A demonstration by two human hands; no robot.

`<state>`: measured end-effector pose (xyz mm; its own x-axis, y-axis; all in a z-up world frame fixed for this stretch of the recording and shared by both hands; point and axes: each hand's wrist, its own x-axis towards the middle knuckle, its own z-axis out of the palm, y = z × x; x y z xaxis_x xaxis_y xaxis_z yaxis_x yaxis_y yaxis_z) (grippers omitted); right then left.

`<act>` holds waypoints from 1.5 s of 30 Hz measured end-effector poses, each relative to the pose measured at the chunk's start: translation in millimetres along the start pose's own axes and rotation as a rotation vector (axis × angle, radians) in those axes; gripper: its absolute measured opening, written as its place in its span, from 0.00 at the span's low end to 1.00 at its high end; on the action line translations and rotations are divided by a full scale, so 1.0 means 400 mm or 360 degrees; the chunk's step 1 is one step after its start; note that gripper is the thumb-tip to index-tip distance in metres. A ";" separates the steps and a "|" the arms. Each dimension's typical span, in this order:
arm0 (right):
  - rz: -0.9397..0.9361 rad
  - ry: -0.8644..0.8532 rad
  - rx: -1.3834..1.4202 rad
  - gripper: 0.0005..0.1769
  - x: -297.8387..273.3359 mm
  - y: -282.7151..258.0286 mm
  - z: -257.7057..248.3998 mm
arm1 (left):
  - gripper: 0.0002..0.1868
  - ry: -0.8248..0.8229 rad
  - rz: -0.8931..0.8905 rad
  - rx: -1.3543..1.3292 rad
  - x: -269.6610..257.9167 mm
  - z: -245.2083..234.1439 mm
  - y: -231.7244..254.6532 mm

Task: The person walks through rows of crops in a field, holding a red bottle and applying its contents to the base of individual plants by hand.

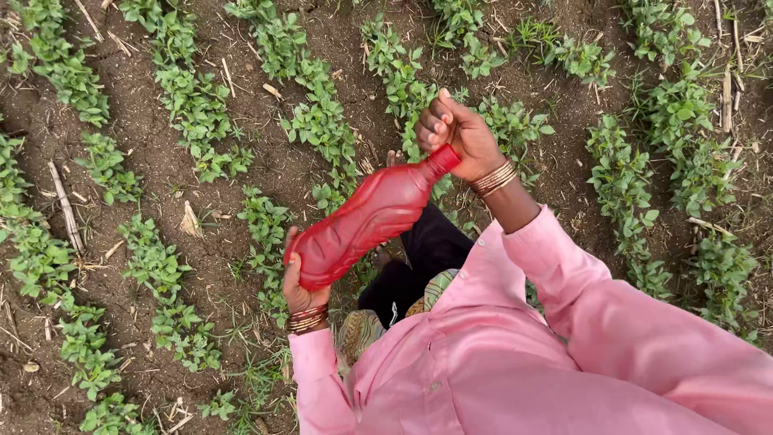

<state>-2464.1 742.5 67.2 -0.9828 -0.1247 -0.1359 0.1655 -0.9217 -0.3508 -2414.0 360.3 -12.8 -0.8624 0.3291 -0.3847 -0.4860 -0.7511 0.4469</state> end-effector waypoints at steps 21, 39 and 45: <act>0.0071 0.0129 0.0189 0.24 0.722 -0.409 -0.211 | 0.35 0.0259 0.0159 0.0173 0.711 0.348 0.088; 0.0063 0.0194 0.0371 0.25 1.370 -0.603 -0.263 | 0.40 0.0171 0.0223 0.0522 1.380 0.508 0.362; 0.0132 0.0124 0.0716 0.23 1.545 -0.662 -0.215 | 0.40 0.0036 0.0085 0.0242 1.551 0.527 0.441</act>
<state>-3108.3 941.1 -3.5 -0.9559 -0.1927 -0.2216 0.1746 -0.9797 0.0986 -3064.9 552.6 -2.3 -0.8851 0.2764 -0.3744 -0.4566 -0.6713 0.5838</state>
